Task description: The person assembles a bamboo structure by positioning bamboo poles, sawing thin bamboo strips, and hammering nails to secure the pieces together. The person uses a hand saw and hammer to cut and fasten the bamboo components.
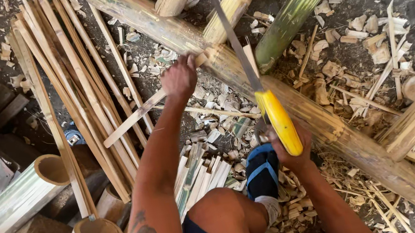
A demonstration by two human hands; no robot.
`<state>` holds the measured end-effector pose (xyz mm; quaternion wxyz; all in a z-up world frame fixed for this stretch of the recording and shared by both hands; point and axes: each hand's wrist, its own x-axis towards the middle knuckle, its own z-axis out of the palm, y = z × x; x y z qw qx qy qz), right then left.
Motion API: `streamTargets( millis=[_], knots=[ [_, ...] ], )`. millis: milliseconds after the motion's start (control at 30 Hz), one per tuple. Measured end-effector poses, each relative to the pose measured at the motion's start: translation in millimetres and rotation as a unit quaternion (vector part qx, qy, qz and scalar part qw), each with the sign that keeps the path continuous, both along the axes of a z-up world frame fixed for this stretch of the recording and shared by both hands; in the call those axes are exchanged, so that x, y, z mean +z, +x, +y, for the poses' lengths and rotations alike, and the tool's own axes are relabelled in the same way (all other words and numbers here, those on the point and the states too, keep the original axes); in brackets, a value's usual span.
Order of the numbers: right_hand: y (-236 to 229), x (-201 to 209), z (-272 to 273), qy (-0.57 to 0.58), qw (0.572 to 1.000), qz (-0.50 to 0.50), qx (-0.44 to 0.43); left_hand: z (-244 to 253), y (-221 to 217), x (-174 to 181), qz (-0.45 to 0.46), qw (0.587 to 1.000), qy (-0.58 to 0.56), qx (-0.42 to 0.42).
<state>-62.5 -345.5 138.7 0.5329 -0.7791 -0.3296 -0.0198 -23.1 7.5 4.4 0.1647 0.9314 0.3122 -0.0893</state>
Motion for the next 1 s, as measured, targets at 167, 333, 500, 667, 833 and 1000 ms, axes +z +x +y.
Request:
streamTargets(
  millis=[167,333,500,667,833,1000],
  knots=[
    [-21,-3,-5,0.001,0.998,0.054,-0.028,-4,-1,6,0.000,1.000,-0.018,-0.018],
    [-8,-40,2,-0.044,0.994,0.099,-0.010,-10,17,9,0.019,0.999,-0.033,-0.035],
    [-10,-40,-24,-0.080,0.995,0.058,0.014,-8,11,7,0.019,0.998,0.002,-0.066],
    [-19,-9,-41,-0.072,0.995,-0.013,0.072,-16,7,6,0.025,0.998,0.019,-0.056],
    [9,-40,25,-0.001,0.991,0.104,0.080,-17,5,3,0.002,0.999,0.016,-0.039],
    [3,-55,5,-0.107,0.993,-0.008,0.055,-18,5,7,0.013,1.000,-0.007,-0.028]
  ],
)
